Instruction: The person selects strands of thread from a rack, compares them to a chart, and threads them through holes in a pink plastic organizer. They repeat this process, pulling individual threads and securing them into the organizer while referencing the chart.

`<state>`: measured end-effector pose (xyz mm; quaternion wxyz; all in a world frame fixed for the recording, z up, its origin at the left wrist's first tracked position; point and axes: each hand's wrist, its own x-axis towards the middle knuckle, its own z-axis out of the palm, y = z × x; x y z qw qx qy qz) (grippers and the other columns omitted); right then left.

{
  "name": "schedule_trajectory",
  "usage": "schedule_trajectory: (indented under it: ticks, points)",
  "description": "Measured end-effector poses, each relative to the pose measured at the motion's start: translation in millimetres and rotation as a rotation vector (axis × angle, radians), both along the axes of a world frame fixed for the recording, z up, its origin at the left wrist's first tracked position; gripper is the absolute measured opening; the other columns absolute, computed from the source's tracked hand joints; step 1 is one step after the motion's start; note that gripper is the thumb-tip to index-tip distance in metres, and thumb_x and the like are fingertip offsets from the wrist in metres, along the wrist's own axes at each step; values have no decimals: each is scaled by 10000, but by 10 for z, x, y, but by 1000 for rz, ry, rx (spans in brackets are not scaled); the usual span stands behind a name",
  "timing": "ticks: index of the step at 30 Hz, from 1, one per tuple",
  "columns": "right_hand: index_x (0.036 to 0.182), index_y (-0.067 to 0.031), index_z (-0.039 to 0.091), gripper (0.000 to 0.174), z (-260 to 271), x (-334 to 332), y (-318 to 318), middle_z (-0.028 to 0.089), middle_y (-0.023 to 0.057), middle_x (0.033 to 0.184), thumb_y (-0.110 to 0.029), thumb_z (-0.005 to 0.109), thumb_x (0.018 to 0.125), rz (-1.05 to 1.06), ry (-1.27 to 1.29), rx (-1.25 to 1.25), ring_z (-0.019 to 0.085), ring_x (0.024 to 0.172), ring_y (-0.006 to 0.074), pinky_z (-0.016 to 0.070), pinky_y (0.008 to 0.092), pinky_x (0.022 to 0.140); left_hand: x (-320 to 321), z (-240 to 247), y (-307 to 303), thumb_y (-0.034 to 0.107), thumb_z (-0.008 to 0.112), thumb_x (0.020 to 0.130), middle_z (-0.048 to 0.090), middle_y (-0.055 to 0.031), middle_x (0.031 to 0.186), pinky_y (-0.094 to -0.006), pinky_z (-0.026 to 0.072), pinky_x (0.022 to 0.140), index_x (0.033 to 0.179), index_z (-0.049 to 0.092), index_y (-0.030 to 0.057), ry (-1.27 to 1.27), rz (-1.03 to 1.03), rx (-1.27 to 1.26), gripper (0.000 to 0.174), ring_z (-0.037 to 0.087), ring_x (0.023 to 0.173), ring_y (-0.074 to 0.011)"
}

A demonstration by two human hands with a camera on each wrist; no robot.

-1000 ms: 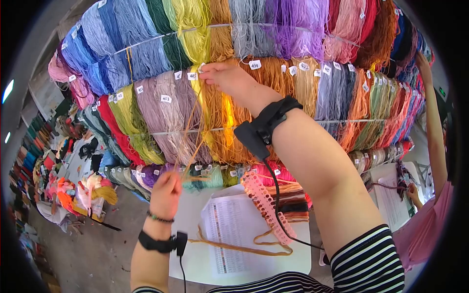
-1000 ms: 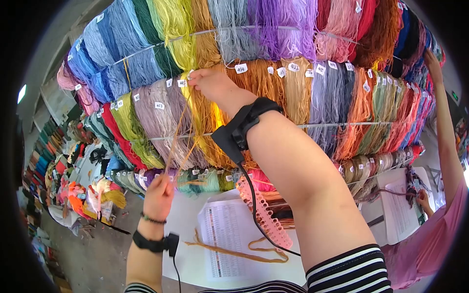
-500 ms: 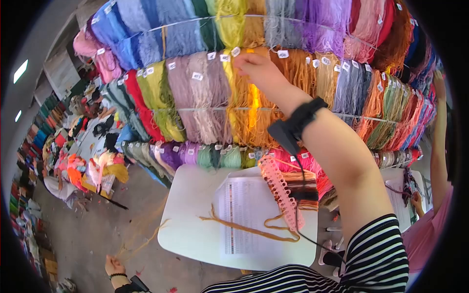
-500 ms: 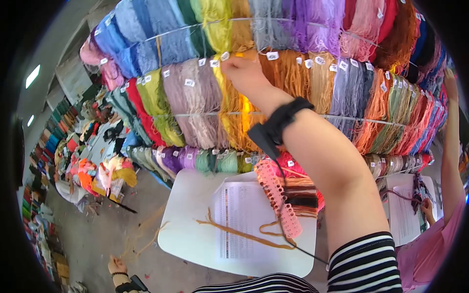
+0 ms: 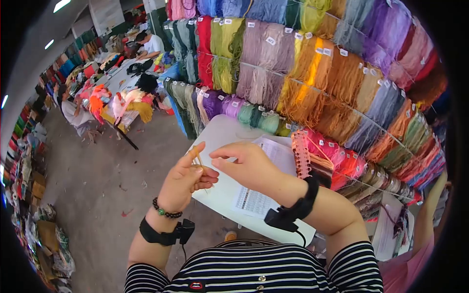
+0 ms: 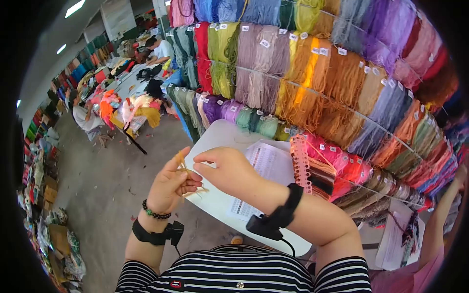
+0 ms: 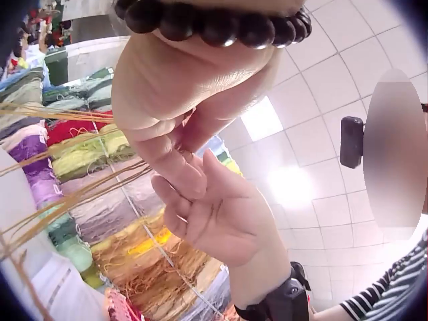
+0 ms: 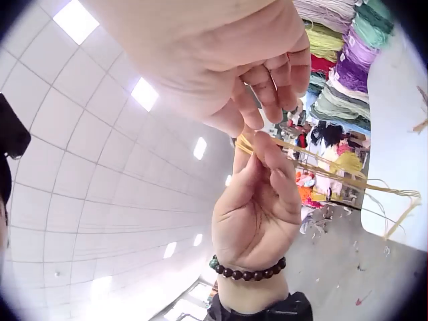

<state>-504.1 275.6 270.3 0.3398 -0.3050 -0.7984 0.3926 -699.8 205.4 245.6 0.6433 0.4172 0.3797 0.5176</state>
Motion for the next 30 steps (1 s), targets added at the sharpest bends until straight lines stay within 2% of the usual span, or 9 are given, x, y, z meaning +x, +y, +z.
schedule_trajectory:
  ticks: [4, 10, 16, 19, 20, 22, 25, 26, 30]
  points:
    - [899, -13, 705, 225, -21, -71, -101, 689, 93, 742, -229, 648, 870, 55, 73, -253, 630, 637, 160, 494, 297, 599, 203, 46, -31, 60, 437, 983, 632, -100, 1094, -288, 549, 809, 1506, 231, 130, 96, -43, 27, 566, 663, 930, -167]
    - [954, 11, 698, 207, -22, 41, -136, 679, 35, 774, -181, 643, 900, -31, -30, -395, 589, 685, 74, 477, 241, 606, 402, 20, 1, 35, 430, 977, 608, -93, 1129, -298, 550, 816, 1522, 136, 125, 225, -136, 17, 626, 661, 935, -174]
    - [930, -7, 691, 175, -145, 258, -139, 675, 47, 805, -167, 620, 921, -39, 70, -477, 591, 694, 83, 482, 249, 634, 458, -7, 61, 82, 516, 950, 585, -85, 1219, -252, 541, 727, 1486, 258, 113, 183, -243, -22, 595, 668, 892, -159]
    - [926, -37, 649, 152, -207, 409, -85, 656, 47, 819, -168, 576, 948, 86, 464, -627, 608, 744, 107, 494, 274, 684, 195, -414, 349, 82, 597, 911, 600, -86, 1157, -233, 511, 712, 1412, 333, 67, 440, 115, 204, 566, 617, 800, -101]
    - [907, -42, 630, 145, -130, 459, -97, 643, 50, 798, -168, 571, 947, 112, 500, -696, 612, 730, 126, 494, 278, 659, 233, -229, 307, 85, 681, 847, 592, -73, 1177, -207, 473, 665, 1317, 428, 45, 335, 179, 287, 535, 568, 731, -64]
    - [870, -51, 592, 143, 136, 559, -130, 615, 55, 755, -168, 561, 945, 166, 583, -852, 621, 702, 165, 493, 285, 609, 438, -131, 293, 71, 714, 810, 587, -55, 1187, -190, 436, 626, 1334, 429, 39, 74, -48, 413, 598, 537, 706, -40]
    - [865, -58, 573, 141, 677, 715, -192, 563, 10, 709, -173, 551, 944, 143, 511, -647, 550, 660, 110, 427, 242, 557, 662, -231, 304, 65, 679, 858, 639, -3, 995, -181, 405, 562, 1291, 525, 49, 301, -650, 151, 460, 490, 659, -13]
    - [922, -64, 574, 133, 898, 832, -214, 536, -22, 712, -186, 534, 957, 116, 443, -514, 509, 652, 75, 409, 222, 559, 741, -270, 284, 104, 623, 916, 625, 30, 810, -178, 401, 534, 1153, 623, 45, 374, -720, 158, 245, 489, 618, -17]
    - [930, -41, 538, 144, 1544, 1463, -226, 414, -40, 683, -166, 473, 959, 76, 628, -393, 414, 602, 74, 280, 194, 492, 857, -705, 311, 174, 559, 962, 580, 36, 712, -171, 398, 518, 1025, 654, 48, 431, -621, 52, 170, 482, 571, -33]
